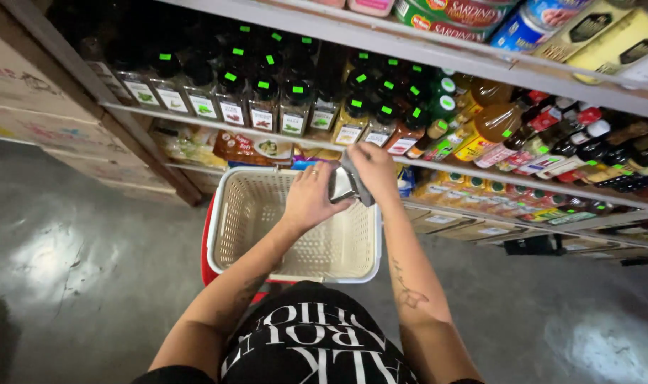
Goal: The recorder is wiping individual spice jars with a grey cloth and placing them into a white shopping basket from the shelves.
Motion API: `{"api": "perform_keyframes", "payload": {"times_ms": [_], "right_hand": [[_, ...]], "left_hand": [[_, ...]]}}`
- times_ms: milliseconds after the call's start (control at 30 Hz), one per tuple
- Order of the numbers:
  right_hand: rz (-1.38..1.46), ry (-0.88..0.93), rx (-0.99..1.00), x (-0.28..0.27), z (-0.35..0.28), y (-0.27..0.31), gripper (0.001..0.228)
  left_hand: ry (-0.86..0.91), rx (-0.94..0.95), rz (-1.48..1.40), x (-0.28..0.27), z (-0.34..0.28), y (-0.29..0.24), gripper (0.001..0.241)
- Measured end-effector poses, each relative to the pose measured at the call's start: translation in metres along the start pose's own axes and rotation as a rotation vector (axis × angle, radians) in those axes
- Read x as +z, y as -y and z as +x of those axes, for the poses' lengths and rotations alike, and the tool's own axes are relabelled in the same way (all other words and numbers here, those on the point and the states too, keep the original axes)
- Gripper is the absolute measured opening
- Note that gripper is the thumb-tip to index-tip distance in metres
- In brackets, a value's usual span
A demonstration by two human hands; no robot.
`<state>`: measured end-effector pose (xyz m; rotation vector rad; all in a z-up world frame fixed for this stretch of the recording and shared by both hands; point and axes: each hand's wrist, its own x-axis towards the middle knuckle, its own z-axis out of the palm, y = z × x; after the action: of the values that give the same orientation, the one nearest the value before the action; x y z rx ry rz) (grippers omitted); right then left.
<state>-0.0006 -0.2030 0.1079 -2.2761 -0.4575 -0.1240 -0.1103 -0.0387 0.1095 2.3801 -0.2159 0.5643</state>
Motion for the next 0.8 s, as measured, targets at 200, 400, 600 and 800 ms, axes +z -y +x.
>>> {"api": "perform_keyframes", "payload": {"times_ms": [200,400,600,800], "right_hand": [[0.626,-0.222,0.15,0.086,-0.003,-0.045,0.049],[-0.38,-0.329,-0.357,0.058,-0.032,0.061,0.054],[-0.009,-0.4,-0.122,0.017,0.026,0.036,0.05],[0.249,-0.313,-0.123,0.071,-0.046,0.079,0.075]], "left_hand": [[-0.165,-0.514,-1.029,0.02,0.043,0.032,0.085],[-0.086,-0.533,-0.973,0.032,0.058,0.062,0.086],[0.032,-0.55,-0.958,0.005,0.055,0.017,0.093],[-0.061,-0.601,-1.005,0.002,0.071,0.052,0.087]]}}
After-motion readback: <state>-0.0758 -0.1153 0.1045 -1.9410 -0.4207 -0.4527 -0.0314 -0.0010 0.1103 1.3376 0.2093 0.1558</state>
